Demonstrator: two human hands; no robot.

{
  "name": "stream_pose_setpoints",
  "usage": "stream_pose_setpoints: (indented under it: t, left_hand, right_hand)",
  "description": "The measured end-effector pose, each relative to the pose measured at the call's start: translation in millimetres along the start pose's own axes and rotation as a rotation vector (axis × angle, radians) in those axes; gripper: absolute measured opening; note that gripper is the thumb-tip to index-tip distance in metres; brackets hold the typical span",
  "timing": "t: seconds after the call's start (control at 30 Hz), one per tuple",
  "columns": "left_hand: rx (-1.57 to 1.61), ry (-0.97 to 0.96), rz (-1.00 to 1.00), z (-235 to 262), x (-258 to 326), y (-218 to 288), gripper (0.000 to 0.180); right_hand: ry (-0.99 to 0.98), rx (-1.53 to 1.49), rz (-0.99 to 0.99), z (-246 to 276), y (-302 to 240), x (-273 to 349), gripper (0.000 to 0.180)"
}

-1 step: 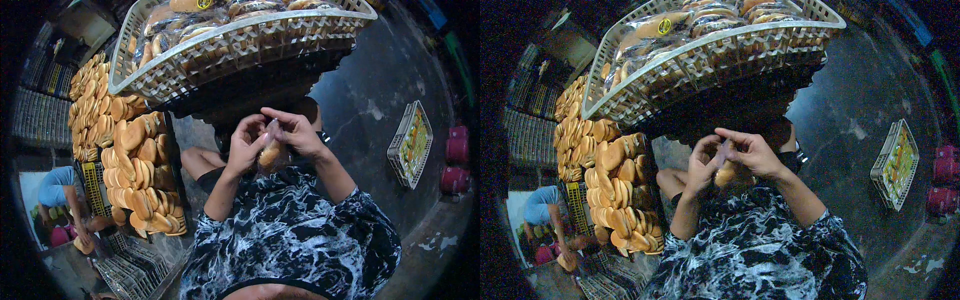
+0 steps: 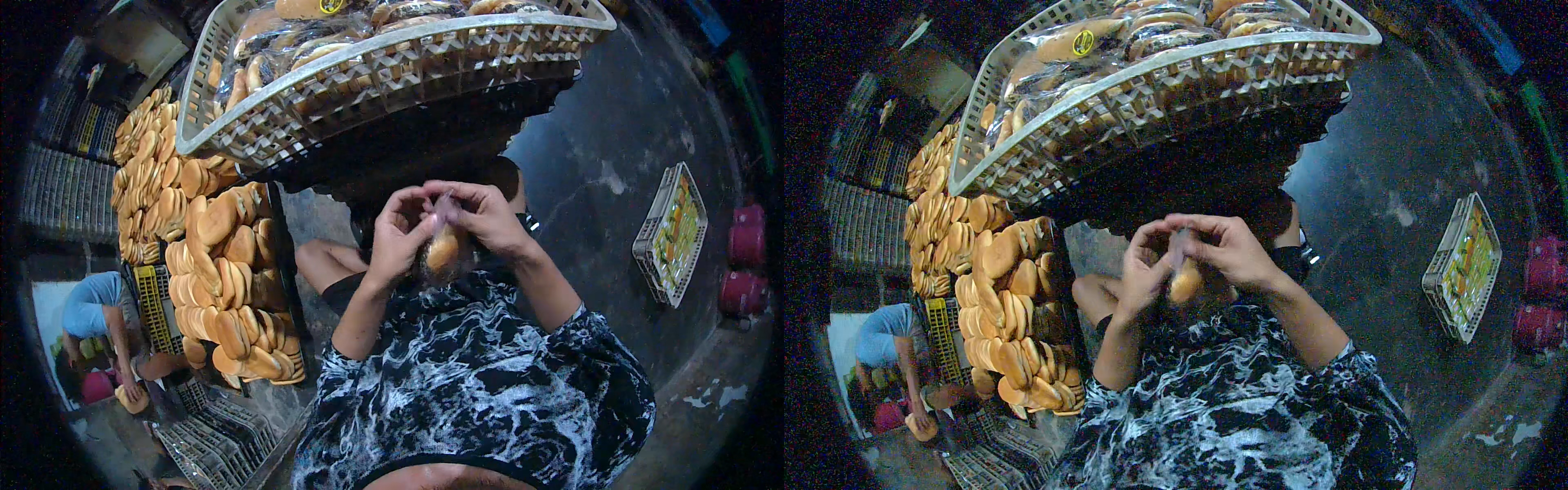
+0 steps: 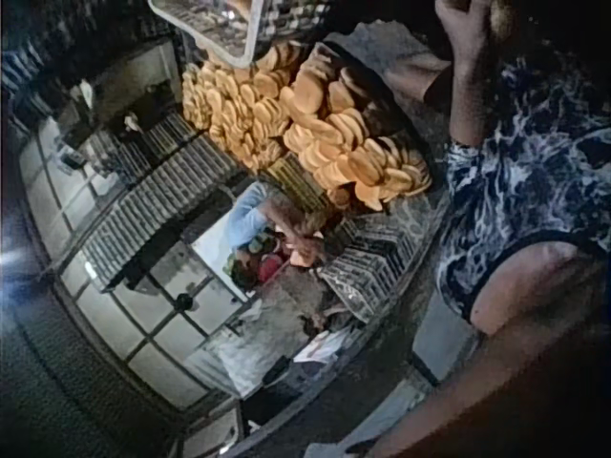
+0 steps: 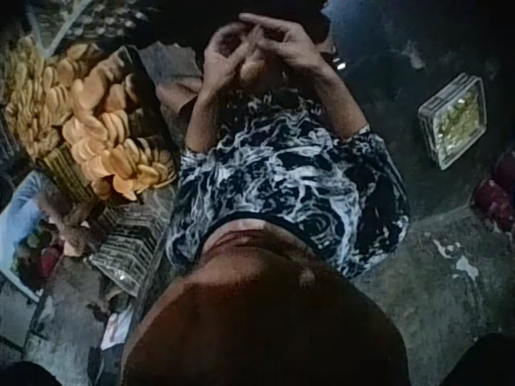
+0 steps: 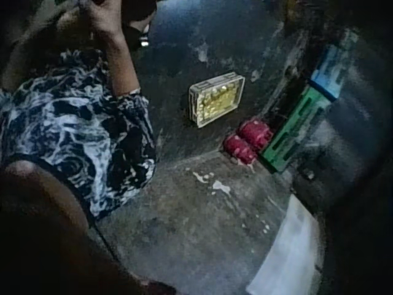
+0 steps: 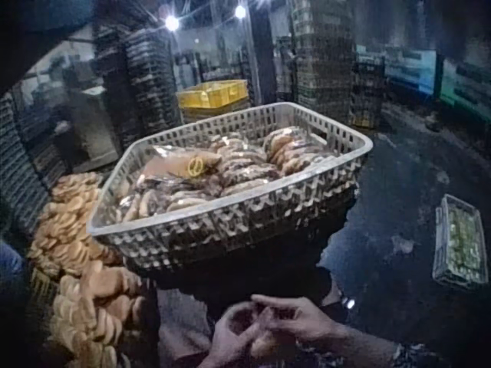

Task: The person sits on the floor and repeatedly picks up buns from a large pile, places them into clear plastic bags, and arranges the packaged buns into a black plastic crate.

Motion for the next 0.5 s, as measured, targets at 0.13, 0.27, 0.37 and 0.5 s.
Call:
stream_pose_setpoints:
  t: [0.13, 0.27, 0.37, 0.5]
  left_hand:
    - [-0.285, -0.049, -0.259, 3.3, 0.7, 4.6, 0.023]
    - [-0.183, -0.004, 0.047, 2.6, 8.6, -13.9, 0.038]
    - [-0.269, -0.046, 0.059, -1.5, 9.9, -17.7, 0.045]
    - [-0.403, -0.024, 0.023, -24.3, 26.0, -4.6, 0.043]
  right_hand:
    - [0.228, 0.158, 0.136, 7.3, 5.7, -0.3, 0.015]
    - [0.115, 0.451, 0.145, 9.5, 2.4, 3.8, 0.013]
    - [0.06, 0.586, 0.162, 12.1, 1.3, 12.4, 0.014]
    - [0.203, 0.849, 0.267, 10.5, -6.1, 44.3, 0.009]
Point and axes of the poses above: each hand's wrist, its own x-axis away from the middle knuckle, its own z-axis out of the back of the hand, y = z × x, the point moved 5 cm from there along -x, towards the middle knuckle, and after that the axes turned 6 degrees about -z, right-handed, at the moved point
